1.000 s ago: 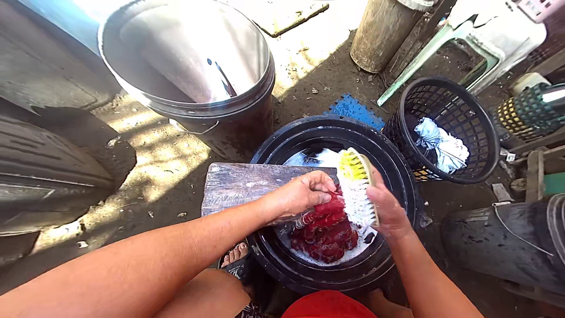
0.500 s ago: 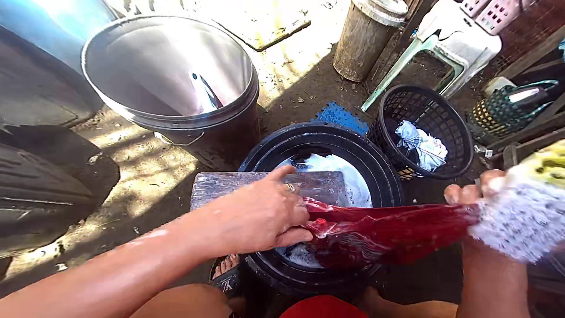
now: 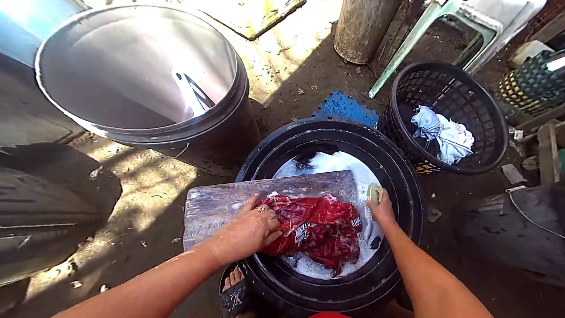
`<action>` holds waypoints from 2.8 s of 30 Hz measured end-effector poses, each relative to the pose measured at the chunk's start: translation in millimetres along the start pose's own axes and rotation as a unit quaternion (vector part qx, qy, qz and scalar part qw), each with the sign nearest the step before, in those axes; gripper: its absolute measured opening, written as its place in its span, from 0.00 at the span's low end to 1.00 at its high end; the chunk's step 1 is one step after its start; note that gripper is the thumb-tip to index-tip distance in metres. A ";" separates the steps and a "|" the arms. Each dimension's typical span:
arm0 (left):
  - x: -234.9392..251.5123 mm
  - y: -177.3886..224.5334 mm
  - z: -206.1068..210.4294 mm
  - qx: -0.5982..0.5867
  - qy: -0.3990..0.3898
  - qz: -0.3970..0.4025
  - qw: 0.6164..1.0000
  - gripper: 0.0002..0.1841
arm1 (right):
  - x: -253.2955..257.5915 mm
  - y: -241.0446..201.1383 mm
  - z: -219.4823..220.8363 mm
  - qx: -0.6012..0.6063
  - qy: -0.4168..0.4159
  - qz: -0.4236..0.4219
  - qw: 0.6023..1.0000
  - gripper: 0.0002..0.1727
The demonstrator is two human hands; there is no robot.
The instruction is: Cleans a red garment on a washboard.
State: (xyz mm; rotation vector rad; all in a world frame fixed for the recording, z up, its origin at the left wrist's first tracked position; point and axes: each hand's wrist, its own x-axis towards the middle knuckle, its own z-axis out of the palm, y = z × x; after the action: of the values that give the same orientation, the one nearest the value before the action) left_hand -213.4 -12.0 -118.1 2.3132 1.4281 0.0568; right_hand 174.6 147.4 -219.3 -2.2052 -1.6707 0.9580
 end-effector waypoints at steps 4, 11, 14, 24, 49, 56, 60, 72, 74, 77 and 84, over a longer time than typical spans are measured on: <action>-6.8 -10.0 9.6 -0.075 0.099 -0.005 0.992 0.15 | -52.5 -55.4 13.3 0.022 -0.072 -0.132 0.988 0.43; -18.6 -14.2 16.5 -0.018 0.150 -0.102 0.983 0.19 | -164.4 -172.5 61.1 0.013 -0.188 -0.382 0.905 0.43; -24.9 -14.6 23.0 -0.005 0.163 -0.094 0.982 0.23 | -106.3 -131.1 48.3 -0.056 -0.133 -0.262 0.954 0.42; -25.4 -9.5 27.8 0.040 0.166 -0.099 0.980 0.22 | -169.1 -167.1 61.3 -0.022 -0.191 -0.335 0.923 0.46; -17.7 -1.8 20.6 0.024 0.109 -0.137 0.984 0.19 | -167.0 -149.8 59.2 -0.068 -0.192 -0.330 0.922 0.44; -13.0 -3.0 19.3 0.041 0.079 -0.147 0.985 0.21 | -86.6 -119.8 33.0 -0.124 -0.120 -0.163 0.971 0.49; -15.5 -3.7 23.6 0.033 0.103 -0.133 0.985 0.20 | -170.1 -164.5 58.8 -0.049 -0.197 -0.336 0.920 0.45; -13.8 -5.3 23.0 0.035 0.101 -0.127 0.986 0.20 | -164.3 -163.6 59.3 -0.061 -0.203 -0.332 0.919 0.45; -14.6 -5.4 22.3 0.039 0.091 -0.128 0.987 0.20 | -136.9 -139.3 55.0 -0.075 -0.185 -0.293 0.935 0.44; -11.3 -5.8 21.8 0.046 0.088 -0.135 0.986 0.19 | -61.6 -85.1 20.3 -0.130 -0.107 -0.154 0.974 0.48; 68.0 41.4 -10.3 0.025 0.037 -0.041 0.998 0.14 | -38.9 -30.8 -8.3 0.362 0.024 0.030 0.931 0.53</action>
State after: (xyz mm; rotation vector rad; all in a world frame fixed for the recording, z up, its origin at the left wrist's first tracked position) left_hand -148.9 34.1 -105.7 2.3124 1.5755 0.0850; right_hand 149.9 123.6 -182.4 -1.7509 -0.9879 1.2640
